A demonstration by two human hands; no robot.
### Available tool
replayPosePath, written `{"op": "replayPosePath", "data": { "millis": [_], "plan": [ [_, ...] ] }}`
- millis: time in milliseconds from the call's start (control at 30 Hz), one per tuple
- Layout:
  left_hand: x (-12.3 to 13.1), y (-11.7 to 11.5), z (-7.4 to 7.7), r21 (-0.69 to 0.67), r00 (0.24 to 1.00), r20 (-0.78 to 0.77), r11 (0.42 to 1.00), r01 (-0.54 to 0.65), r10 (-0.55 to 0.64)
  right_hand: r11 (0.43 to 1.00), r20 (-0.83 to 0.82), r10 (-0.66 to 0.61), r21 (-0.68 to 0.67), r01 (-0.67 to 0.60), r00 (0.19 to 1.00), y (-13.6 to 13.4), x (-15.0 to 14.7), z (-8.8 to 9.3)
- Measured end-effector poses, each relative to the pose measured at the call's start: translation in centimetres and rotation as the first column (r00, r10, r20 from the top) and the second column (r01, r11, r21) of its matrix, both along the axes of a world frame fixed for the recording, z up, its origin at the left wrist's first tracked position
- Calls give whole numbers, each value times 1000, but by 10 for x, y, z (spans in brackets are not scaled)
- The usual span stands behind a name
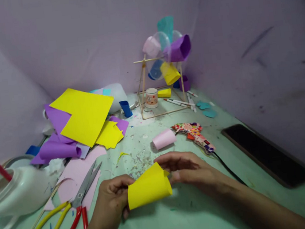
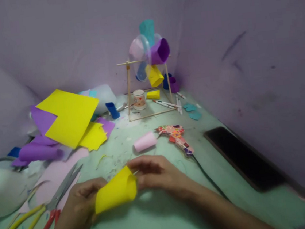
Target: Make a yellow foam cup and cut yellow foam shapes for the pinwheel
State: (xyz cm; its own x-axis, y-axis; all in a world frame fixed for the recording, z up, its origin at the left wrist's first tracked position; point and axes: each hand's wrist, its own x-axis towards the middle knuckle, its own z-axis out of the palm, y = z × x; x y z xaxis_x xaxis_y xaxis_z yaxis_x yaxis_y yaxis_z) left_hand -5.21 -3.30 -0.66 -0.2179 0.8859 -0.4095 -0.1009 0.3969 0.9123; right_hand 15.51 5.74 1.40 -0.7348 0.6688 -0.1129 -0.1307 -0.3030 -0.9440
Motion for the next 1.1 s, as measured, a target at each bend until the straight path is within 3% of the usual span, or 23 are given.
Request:
{"op": "replayPosePath", "data": {
  "millis": [100,200,400,600,900,1100],
  "plan": [
    [3,-1,5,8,994,-93,998,57,-56,990,83,17,141,-29,996,-6,0,2],
    [9,-1,10,44,984,-159,995,89,-81,956,199,-75,294,14,977,-11,-3,-1],
    [17,-3,12,69,978,-196,993,92,-77,863,150,-180,498,84,972,-14,-5,-15],
    [12,-2,5,85,968,-226,988,128,-106,843,124,-200,528,106,972,-12,-5,-20],
    [19,3,30,84,941,-307,981,174,-140,848,120,-91,529,14,989,-13,-6,-19],
    [16,2,31,-54,974,-149,985,167,-173,850,89,-179,515,109,980,-10,-5,-23]
  ]
}}
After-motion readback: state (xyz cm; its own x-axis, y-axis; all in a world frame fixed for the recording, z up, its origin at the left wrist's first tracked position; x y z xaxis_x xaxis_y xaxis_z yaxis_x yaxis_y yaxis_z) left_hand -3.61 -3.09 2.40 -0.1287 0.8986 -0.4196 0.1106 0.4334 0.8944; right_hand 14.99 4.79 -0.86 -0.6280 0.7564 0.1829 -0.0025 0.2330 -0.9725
